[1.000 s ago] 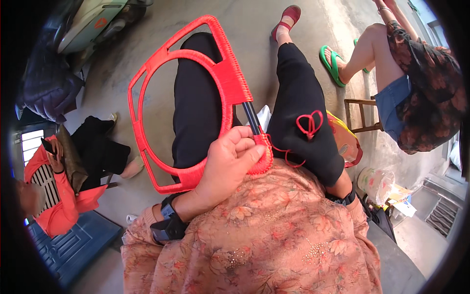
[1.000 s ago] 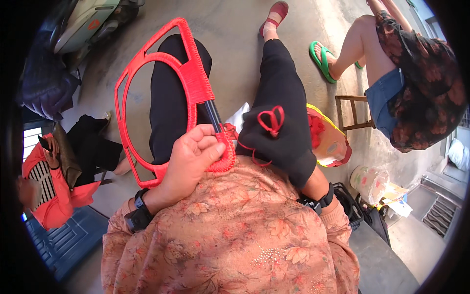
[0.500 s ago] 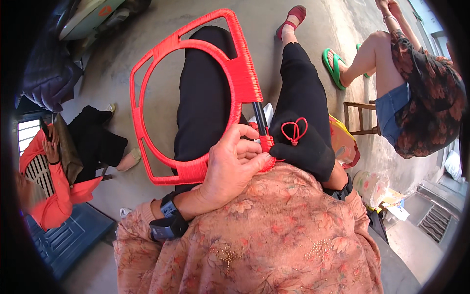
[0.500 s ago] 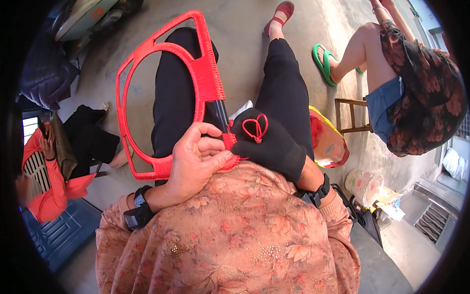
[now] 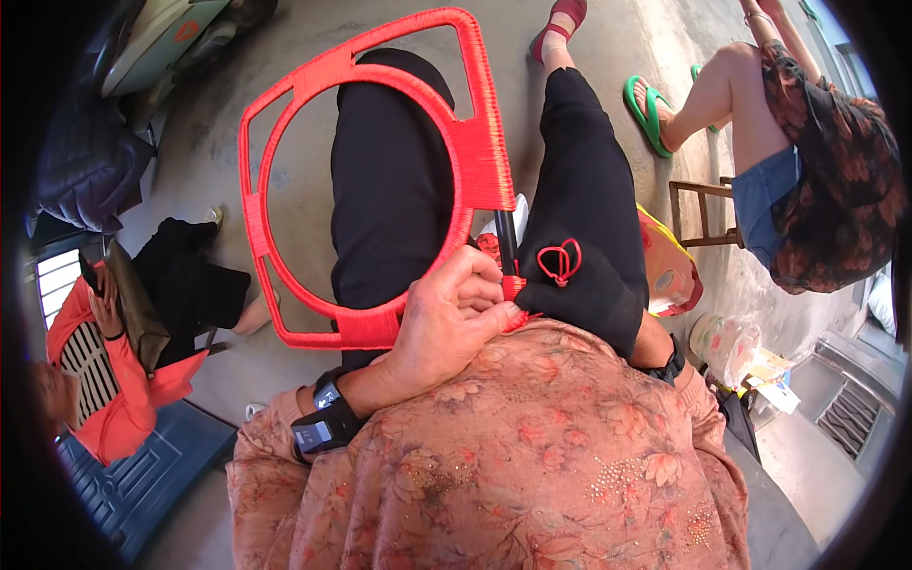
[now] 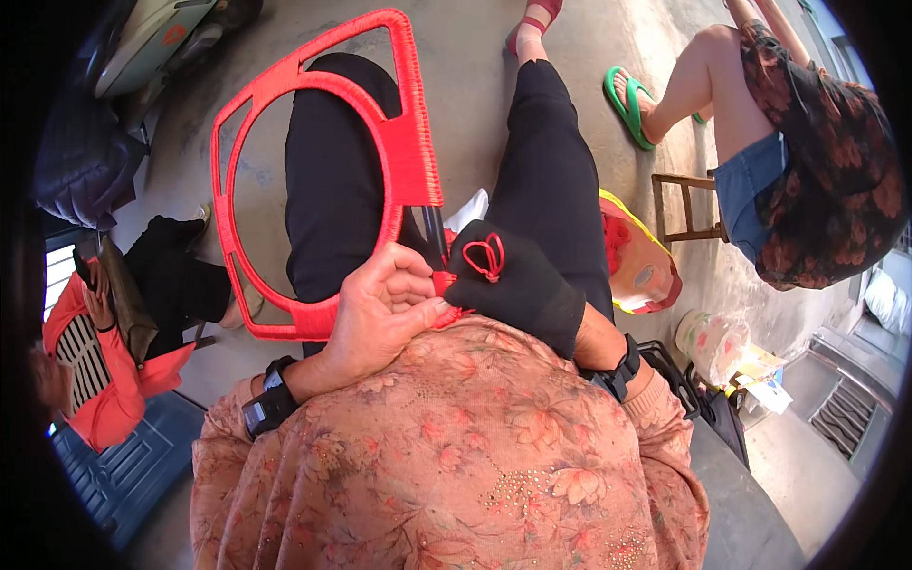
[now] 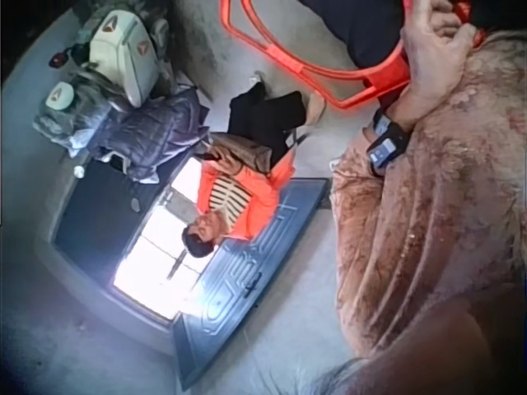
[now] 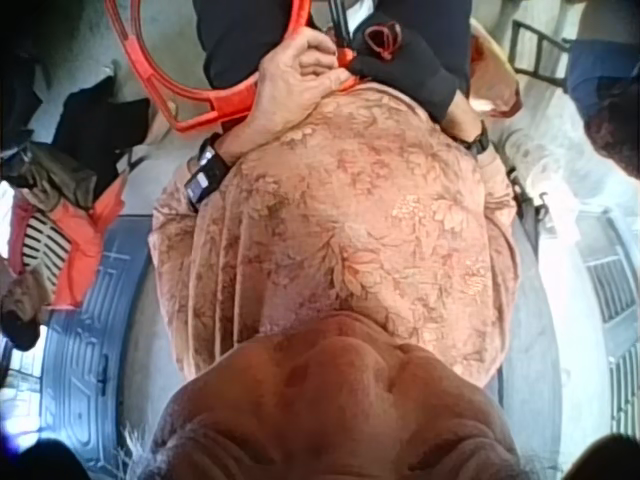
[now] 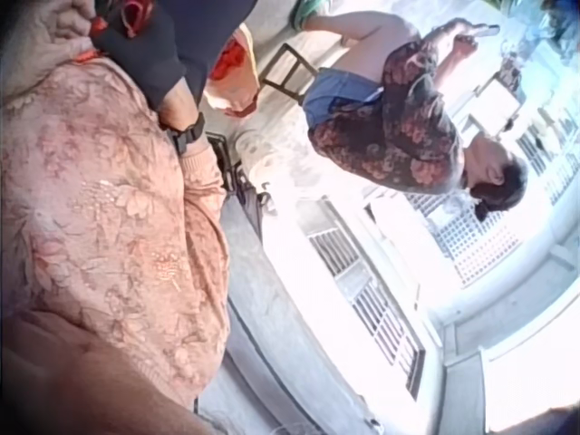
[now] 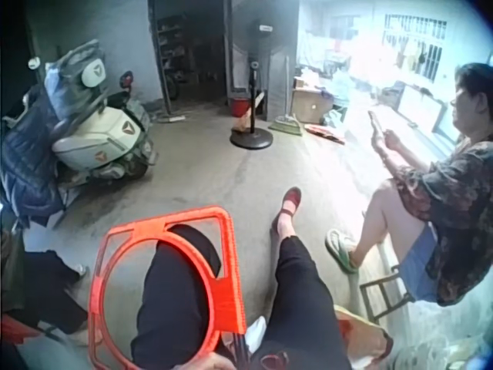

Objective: Wrapping a red plastic cord around a red plastic circular frame to create a woven surface, likely for a piece of furniture.

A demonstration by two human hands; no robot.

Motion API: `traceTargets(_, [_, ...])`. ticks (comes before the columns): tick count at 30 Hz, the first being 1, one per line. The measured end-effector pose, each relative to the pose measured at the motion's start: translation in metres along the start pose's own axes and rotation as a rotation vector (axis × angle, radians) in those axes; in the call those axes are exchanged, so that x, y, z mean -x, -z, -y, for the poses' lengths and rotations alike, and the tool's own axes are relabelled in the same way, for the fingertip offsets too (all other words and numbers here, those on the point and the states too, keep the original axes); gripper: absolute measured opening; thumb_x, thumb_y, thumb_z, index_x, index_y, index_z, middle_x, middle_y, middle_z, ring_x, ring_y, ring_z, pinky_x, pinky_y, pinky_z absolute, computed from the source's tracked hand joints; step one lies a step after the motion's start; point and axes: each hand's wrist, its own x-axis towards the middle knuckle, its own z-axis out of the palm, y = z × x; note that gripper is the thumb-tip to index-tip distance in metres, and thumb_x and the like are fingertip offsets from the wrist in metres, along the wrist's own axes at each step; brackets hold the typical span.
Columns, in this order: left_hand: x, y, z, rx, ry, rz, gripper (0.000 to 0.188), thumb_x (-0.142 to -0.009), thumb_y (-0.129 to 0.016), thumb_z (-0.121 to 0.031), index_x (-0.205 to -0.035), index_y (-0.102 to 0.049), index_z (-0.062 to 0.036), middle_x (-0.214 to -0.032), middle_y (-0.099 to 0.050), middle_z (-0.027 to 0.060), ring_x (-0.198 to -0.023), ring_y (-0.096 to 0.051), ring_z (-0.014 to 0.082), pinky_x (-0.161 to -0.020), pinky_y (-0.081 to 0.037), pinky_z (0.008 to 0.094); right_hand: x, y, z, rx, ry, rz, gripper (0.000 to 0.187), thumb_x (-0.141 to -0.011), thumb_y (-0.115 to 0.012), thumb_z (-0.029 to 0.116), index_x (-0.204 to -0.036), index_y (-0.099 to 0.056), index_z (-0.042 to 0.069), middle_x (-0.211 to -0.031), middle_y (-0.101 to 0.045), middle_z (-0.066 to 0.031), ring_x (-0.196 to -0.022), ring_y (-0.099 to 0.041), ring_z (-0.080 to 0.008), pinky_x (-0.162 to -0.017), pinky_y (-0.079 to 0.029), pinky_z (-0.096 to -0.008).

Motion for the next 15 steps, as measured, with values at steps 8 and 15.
traceTargets(8, [0.001,-0.004,-0.003,0.057,0.049,-0.018,0.024,-0.086,-0.065,-0.001,-0.102,-0.048,0.0029,-0.084,-0.066,0.0075,-0.078,-0.062,0.0072,-0.069,-0.051,0.0222,0.004,-0.002,0.002,-0.075,-0.009,-0.102,0.02,-0.079,-0.072,0.009,-0.092,-0.058,0.003,-0.083,-0.061,-0.0009,-0.077,-0.057,-0.0077,-0.067,-0.046,-0.0242])
traceTargets(15, [-0.006,-0.002,-0.012,0.229,0.224,0.037,0.02,-0.096,-0.054,-0.018,-0.104,-0.058,0.0011,-0.087,-0.061,0.0008,-0.074,-0.054,0.0042,-0.069,-0.045,0.021,0.022,0.044,-0.024,-0.708,0.02,-0.412,0.026,-0.09,-0.056,0.008,-0.114,-0.056,-0.003,-0.108,-0.061,-0.0082,-0.097,-0.06,-0.0142,-0.082,-0.049,-0.0259])
